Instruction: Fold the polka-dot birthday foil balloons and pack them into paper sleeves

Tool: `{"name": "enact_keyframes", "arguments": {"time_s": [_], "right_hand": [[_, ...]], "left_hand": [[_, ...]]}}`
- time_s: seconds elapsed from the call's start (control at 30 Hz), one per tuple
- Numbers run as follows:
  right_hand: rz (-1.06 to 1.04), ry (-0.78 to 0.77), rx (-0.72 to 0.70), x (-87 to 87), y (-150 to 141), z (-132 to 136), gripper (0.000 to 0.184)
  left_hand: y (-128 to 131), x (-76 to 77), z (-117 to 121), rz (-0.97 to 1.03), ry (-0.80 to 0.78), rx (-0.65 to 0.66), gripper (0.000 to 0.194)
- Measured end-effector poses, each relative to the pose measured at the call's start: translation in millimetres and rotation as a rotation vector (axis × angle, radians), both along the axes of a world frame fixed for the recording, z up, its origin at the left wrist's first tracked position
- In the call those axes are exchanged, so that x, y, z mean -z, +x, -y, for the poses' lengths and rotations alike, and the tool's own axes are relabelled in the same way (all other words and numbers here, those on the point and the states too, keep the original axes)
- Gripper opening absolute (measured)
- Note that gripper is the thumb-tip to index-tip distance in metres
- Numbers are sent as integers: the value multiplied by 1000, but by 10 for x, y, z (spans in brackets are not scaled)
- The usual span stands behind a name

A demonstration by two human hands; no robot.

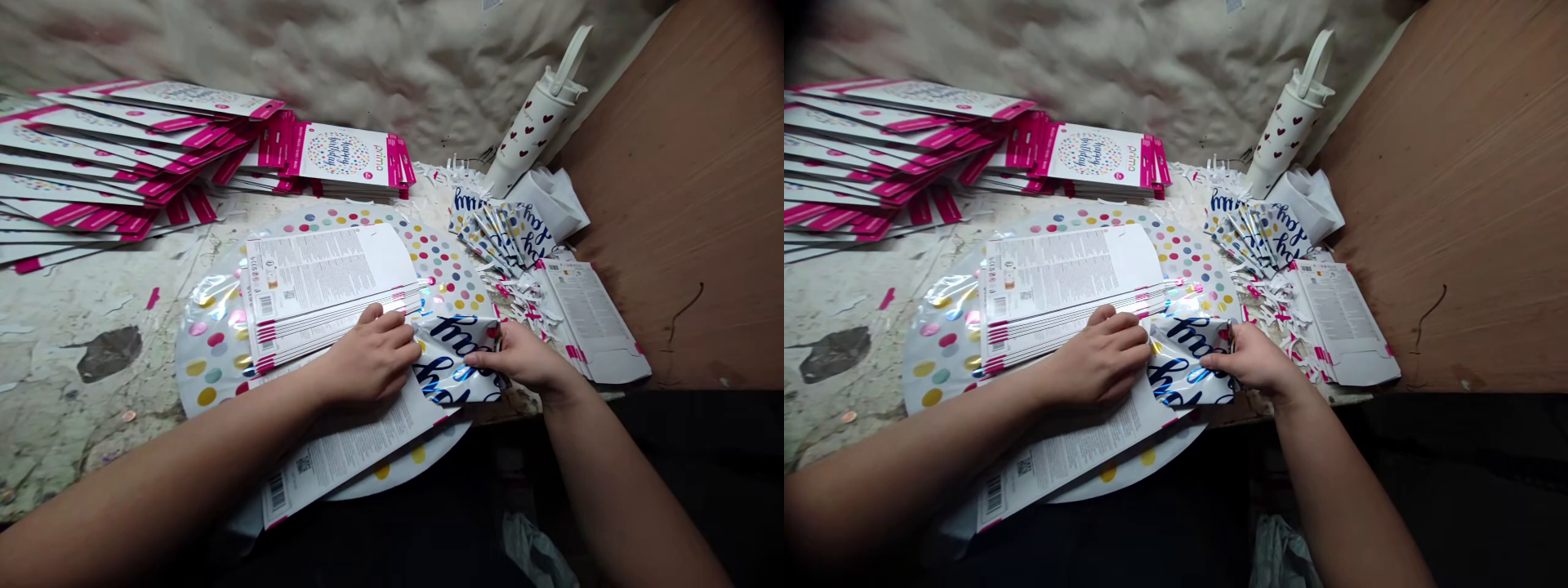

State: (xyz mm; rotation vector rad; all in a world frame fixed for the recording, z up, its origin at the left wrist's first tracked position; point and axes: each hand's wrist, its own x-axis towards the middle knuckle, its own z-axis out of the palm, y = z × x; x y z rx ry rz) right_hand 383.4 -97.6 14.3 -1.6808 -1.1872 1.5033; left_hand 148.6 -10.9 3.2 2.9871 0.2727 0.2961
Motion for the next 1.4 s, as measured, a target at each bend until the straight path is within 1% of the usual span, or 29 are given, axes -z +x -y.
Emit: {"name": "enact_keyframes", "arguments": {"time_s": [0.07,0.17,0.2,0.27,0.33,0.37,0.43,0.47,0.53,0.6,0.63,0.67,0.73,0.77,0.8,0.83,0.9,0.93,0.97,1.0,1.03,1.07,1.1,1.13,1.17,1.23,1.27,1.33,1.4], "right_hand": [[-37,-41,-47,-9,2,-42,29],[-82,-133,-101,60,-47,-122,32],[-98,-145,-67,95,-79,-144,32],[-81,-102,82,154,-164,-165,30],[31,26,230,174,-258,-153,31],[92,100,261,164,-299,-139,32],[108,180,241,115,-354,-111,27],[67,174,233,83,-366,-105,26],[-31,112,256,25,-379,-112,32],[-47,76,284,-9,-410,-136,30],[-29,77,259,-19,-439,-148,26],[-13,76,185,-28,-475,-153,21],[12,79,-27,-60,-545,-137,15],[33,110,-79,-85,-570,-112,14],[56,164,-60,-117,-589,-78,14],[66,228,19,-151,-603,-36,17],[2,333,212,-219,-640,53,43],[-69,357,253,-248,-670,91,52],[-154,368,253,-271,-709,120,54],[-232,388,245,-290,-753,138,47],[-295,435,259,-306,-796,143,37],[-342,503,298,-320,-836,138,27],[-376,573,341,-333,-868,124,20],[-400,633,364,-346,-894,106,19],[-408,674,351,-359,-914,86,21],[-373,683,241,-379,-948,60,26],[-336,674,186,-386,-963,57,28],[-265,674,127,-400,-981,67,31],[-225,720,189,-423,-961,71,36]], "left_hand": [[5,-13,27,3,8,15,12],[12,-24,59,16,5,47,13],[12,-28,62,24,6,47,13],[7,-37,55,33,10,33,12],[-2,-46,35,32,7,14,12],[-7,-49,23,30,3,7,13],[-16,-56,3,20,-9,-15,13],[-19,-59,-4,16,-14,-27,13],[-21,-62,-8,13,-17,-46,12],[-18,-63,-3,16,-7,-49,13],[-17,-63,0,18,-1,-43,13],[-18,-65,0,17,6,-37,12],[-30,-85,-13,10,22,-30,11],[-42,-109,-27,15,39,-41,10],[-58,-145,-43,32,62,-62,11],[-77,-196,-58,66,93,-93,12],[-124,-341,-72,169,160,-166,13],[-151,-428,-65,226,194,-197,12],[-182,-517,-47,292,232,-229,10],[-215,-601,-19,386,275,-272,10],[-251,-673,16,500,297,-338,16],[-289,-727,55,619,274,-411,27],[-326,-759,93,728,189,-474,38],[-360,-768,129,800,35,-508,49],[-388,-755,161,825,-170,-506,56],[-427,-691,212,782,-573,-436,61],[-439,-655,234,775,-712,-401,62],[-460,-615,273,803,-905,-394,66],[-487,-633,305,827,-1067,-414,64]]}}
